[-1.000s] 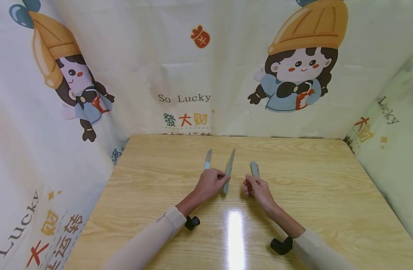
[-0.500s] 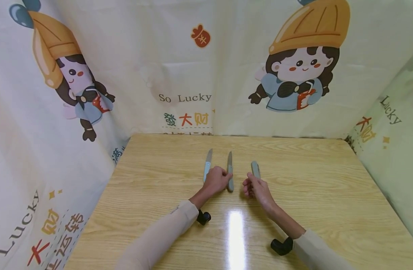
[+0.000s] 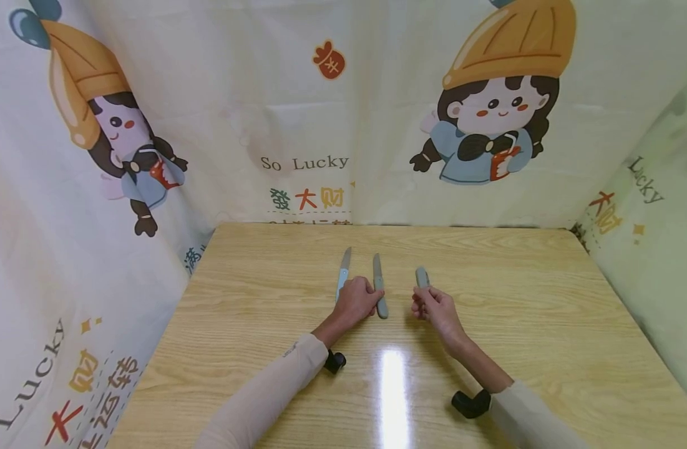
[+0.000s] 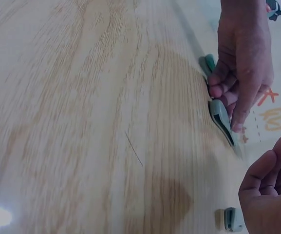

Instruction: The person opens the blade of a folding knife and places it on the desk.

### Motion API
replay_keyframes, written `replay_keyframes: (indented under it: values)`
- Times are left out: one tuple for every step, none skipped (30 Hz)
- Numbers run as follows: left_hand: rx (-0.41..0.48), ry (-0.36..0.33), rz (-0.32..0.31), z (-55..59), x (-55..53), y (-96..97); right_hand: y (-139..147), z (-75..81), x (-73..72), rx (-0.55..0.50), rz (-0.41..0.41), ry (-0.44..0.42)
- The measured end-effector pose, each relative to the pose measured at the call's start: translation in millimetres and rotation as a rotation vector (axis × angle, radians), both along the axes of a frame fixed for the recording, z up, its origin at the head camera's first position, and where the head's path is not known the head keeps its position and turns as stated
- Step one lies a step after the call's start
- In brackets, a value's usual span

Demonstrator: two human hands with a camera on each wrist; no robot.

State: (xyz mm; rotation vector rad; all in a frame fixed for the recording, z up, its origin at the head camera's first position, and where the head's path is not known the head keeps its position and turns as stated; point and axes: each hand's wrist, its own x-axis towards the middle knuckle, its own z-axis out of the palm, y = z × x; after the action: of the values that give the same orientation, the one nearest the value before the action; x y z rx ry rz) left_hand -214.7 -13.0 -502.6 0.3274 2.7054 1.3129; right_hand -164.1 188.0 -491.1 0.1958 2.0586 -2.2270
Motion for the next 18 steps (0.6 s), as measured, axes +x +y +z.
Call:
replay_keyframes:
  values:
    - [-0.001,0.006,-0.001,-0.4,0.2,-0.7,0.8,-0.3,-0.2,0.001,-0.003,0.003]
    - [-0.002,0.009,0.003,-1.0,0.3,-1.2,1.4,-0.4,-0.2,-0.001,-0.007,0.007]
    - [-0.004,0.014,0.014,-0.9,0.5,-1.6,2.1,-0.4,-0.3,0.001,-0.009,0.014]
    - [-0.013,0.025,0.028,-1.0,0.5,-1.7,2.7,-0.4,-0.4,0.000,-0.015,0.022]
    - [-0.024,0.037,0.044,-0.7,0.5,-1.7,3.2,-0.1,-0.4,0.000,-0.021,0.031]
    - [-0.033,0.047,0.060,0.0,0.6,-1.6,3.7,-0.1,-0.4,0.000,-0.029,0.038]
    - [-0.038,0.060,0.074,0.8,0.6,-1.6,4.3,0.1,-0.3,0.004,-0.035,0.047]
    - [-0.042,0.069,0.086,1.4,0.5,-1.4,4.9,0.5,-0.4,0.011,-0.042,0.057]
    - [-0.048,0.078,0.094,2.2,0.6,-1.3,5.7,0.9,-0.2,0.024,-0.047,0.071]
    - [-0.052,0.083,0.096,2.8,0.7,-1.1,6.9,1.0,-0.2,0.046,-0.056,0.082]
    - [-0.052,0.090,0.096,3.9,1.0,-1.0,8.6,1.0,-0.5,0.082,-0.060,0.099]
    - [-0.050,0.093,0.091,4.8,1.6,-0.9,10.6,1.0,-0.8,0.125,-0.064,0.115]
    - [-0.053,0.098,0.085,5.9,2.1,-0.9,12.9,1.2,-1.3,0.173,-0.068,0.132]
    - [-0.059,0.102,0.078,7.1,3.0,-0.9,15.7,0.8,-2.2,0.222,-0.070,0.151]
    - [-0.060,0.106,0.069,8.5,4.1,-1.0,18.5,0.8,-3.2,0.271,-0.069,0.168]
    - [-0.066,0.109,0.062,9.9,5.2,-1.1,21.6,0.2,-4.7,0.314,-0.069,0.183]
    - [-0.069,0.110,0.054,11.3,6.4,-1.3,24.7,-0.1,-6.5,0.349,-0.062,0.201]
    - [-0.071,0.110,0.044,12.2,7.4,-1.5,27.3,-0.5,-8.2,0.377,-0.061,0.214]
